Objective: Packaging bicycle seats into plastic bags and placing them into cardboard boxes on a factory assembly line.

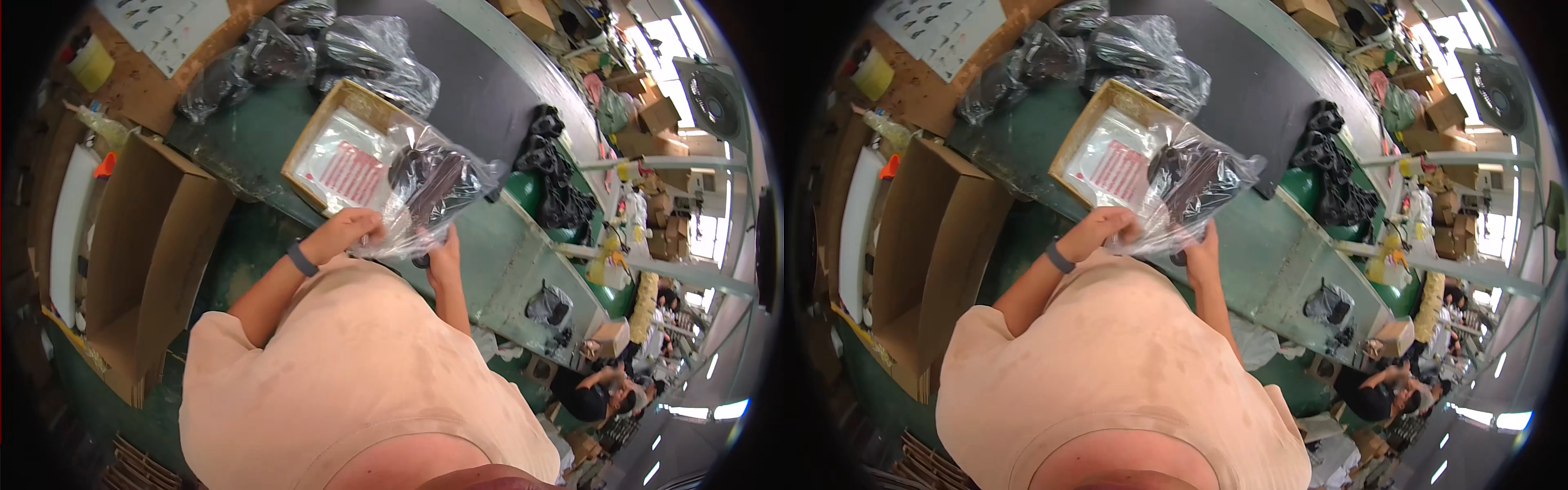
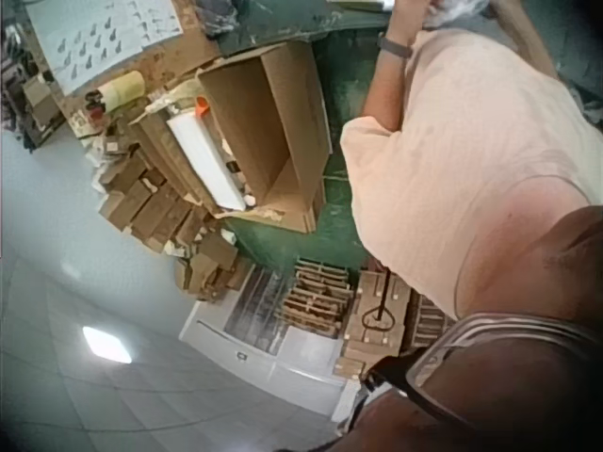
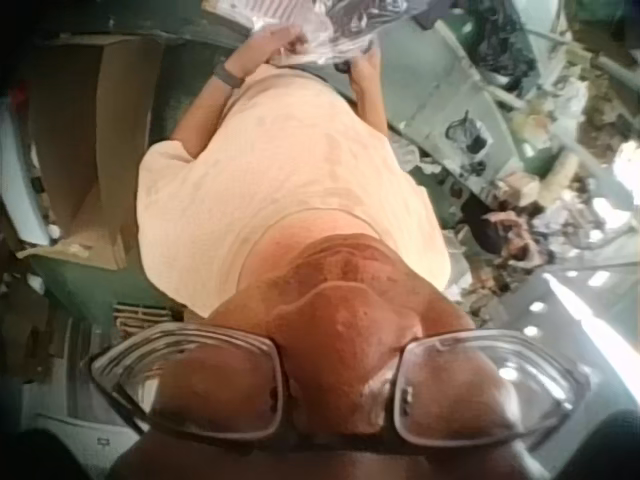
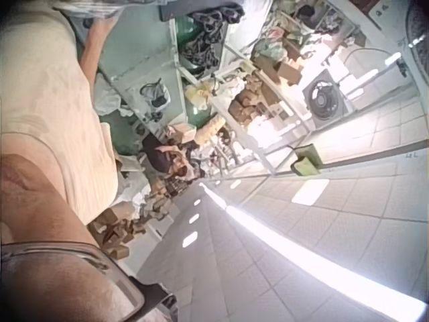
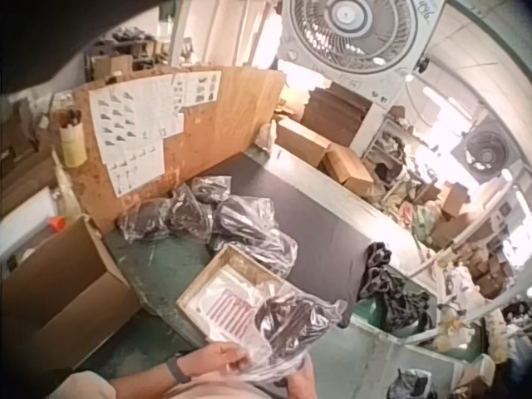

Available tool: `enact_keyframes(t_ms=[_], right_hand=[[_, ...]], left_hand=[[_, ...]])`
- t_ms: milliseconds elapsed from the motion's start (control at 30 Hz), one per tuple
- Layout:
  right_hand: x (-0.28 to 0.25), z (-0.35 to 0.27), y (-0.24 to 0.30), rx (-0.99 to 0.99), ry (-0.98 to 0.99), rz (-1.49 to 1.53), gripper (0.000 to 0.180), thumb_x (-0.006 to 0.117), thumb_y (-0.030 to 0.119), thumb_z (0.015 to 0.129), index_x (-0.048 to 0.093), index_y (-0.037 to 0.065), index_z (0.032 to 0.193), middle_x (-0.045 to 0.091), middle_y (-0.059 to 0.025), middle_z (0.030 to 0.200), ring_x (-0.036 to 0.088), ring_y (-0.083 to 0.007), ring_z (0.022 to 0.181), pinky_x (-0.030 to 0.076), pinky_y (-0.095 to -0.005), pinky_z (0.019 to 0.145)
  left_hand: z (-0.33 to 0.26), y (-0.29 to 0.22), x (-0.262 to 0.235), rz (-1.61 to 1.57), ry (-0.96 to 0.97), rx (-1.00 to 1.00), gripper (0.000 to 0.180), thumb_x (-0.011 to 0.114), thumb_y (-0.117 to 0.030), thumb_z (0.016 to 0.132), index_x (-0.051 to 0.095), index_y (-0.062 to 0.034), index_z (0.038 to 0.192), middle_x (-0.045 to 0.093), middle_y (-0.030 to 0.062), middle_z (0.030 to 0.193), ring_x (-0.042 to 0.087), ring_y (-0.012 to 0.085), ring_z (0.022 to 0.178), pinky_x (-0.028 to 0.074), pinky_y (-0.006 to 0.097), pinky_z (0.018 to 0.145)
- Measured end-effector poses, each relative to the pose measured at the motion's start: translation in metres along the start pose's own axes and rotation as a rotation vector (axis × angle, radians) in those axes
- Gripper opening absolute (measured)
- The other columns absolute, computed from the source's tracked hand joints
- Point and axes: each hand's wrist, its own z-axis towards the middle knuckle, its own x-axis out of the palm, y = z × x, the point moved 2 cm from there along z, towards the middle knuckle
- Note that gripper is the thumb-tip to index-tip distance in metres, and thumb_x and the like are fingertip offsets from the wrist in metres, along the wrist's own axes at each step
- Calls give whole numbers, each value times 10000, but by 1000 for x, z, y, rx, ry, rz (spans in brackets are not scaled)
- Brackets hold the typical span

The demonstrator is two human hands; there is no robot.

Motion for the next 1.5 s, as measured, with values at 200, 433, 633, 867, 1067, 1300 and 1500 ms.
enact_keyframes(t_ms=[200, 433, 633, 867, 1067, 1300, 1500], right_hand=[[63, -34, 51, -419, 366, -413, 784, 753, -3, 933, 389, -22, 1627, 582, -173, 1517, 568, -268, 1405, 423, -402, 1209], [26, -16, 46, -226, 184, -23, 596, 625, 0, 1033, 429, -35, 1595, 587, -241, 1510, 665, -330, 1299, 570, -440, 1084], [-37, -22, 47, -115, 246, 415, 827, 600, 380, 1070, 199, 36, 1706, 219, -256, 1748, 745, -330, 1063, 639, -354, 759], [-91, -33, 54, -18, 402, 750, 1013, 528, 714, 1023, 94, 147, 1743, 136, -172, 1789, 613, -182, 727, 489, -274, 549], [-137, -19, 65, 67, 463, 631, 1080, 613, 665, 1009, -74, 261, 1739, 167, -203, 1758, 690, -237, 810, 559, -301, 605], [-333, 82, 103, -41, 5, -217, 604, 763, 108, 946, 565, 57, 1514, 744, -94, 1217, 710, -150, 929, 599, -309, 737], [-709, 271, 41, -321, -758, -634, 526, 778, 160, 960, 580, -13, 1416, 704, -85, 1068, 663, -148, 834, 578, -306, 657]], left_hand=[[31, -49, -13, -170, -381, 166, 520, 754, -297, 978, 585, -100, 1428, 700, 73, 1207, 675, 172, 1105, 546, 345, 971], [91, -138, -169, -520, -876, 627, 409, 679, -239, 1037, 617, -25, 1380, 735, 91, 1190, 716, 189, 1045, 597, 329, 879], [99, -71, -1, 619, -497, 463, 444, 794, -54, 915, 626, -25, 1325, 660, 69, 1283, 639, 118, 1065, 517, 273, 873], [150, 12, 116, 1101, -124, 548, 743, 853, -148, 767, 570, -44, 1446, 605, 205, 1423, 624, 398, 1261, 552, 473, 1039], [207, 40, 149, 1056, -3, 309, 681, 781, -2, 748, 603, -49, 1404, 658, 181, 1384, 663, 402, 1214, 584, 445, 970], [266, 50, 120, 1078, -507, 148, 574, 506, 186, 795, 679, -38, 1294, 706, 171, 1240, 697, 387, 1102, 576, 403, 908], [267, 30, 93, 1462, -708, 33, 431, 709, -5, 895, 688, -84, 1318, 699, 172, 1201, 680, 383, 1108, 550, 452, 906]])
